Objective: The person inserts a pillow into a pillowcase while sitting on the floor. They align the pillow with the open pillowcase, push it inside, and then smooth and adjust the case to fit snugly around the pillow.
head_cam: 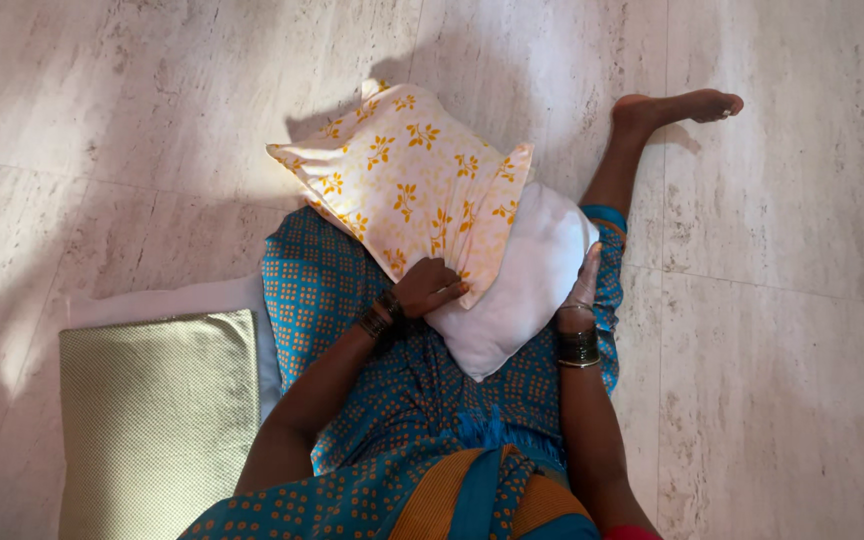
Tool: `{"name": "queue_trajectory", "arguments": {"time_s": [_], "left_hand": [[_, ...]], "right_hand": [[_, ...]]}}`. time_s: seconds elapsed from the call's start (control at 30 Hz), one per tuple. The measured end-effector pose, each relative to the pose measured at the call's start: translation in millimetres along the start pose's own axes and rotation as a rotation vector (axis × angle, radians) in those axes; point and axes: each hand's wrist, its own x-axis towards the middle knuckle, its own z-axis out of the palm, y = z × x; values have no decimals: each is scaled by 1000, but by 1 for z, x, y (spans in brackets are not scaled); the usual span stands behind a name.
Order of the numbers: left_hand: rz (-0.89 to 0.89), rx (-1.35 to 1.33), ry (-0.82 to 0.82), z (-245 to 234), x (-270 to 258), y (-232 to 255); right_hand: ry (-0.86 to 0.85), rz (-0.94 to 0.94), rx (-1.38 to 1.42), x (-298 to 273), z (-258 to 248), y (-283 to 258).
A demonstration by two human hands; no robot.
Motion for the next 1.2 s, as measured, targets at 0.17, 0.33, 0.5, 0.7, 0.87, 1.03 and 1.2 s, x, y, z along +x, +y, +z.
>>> {"name": "queue_trajectory", "arguments": {"time_s": [0.17, 0.33, 0.5, 0.7, 0.87, 1.03, 1.2], "left_hand": [[-160, 122, 269, -69, 59, 32], [-33, 384, 558, -100, 126, 78], [-129, 375, 454, -88, 137, 75], [-106, 219, 455, -83, 71, 152], [178, 137, 671, -86, 21, 211], [259, -86, 694, -93, -5, 222], [138, -216, 863, -93, -36, 176]], "right_hand": [[-89, 152, -163, 3, 43, 2], [-169, 184, -313, -26, 69, 24], [-243, 154, -470, -54, 82, 30], [-348, 40, -652, -69, 104, 53], [-417, -51, -810, -70, 121, 53], [-508, -505, -1175, -99, 165, 10], [-653, -1121, -1540, -147, 229, -43]]}}
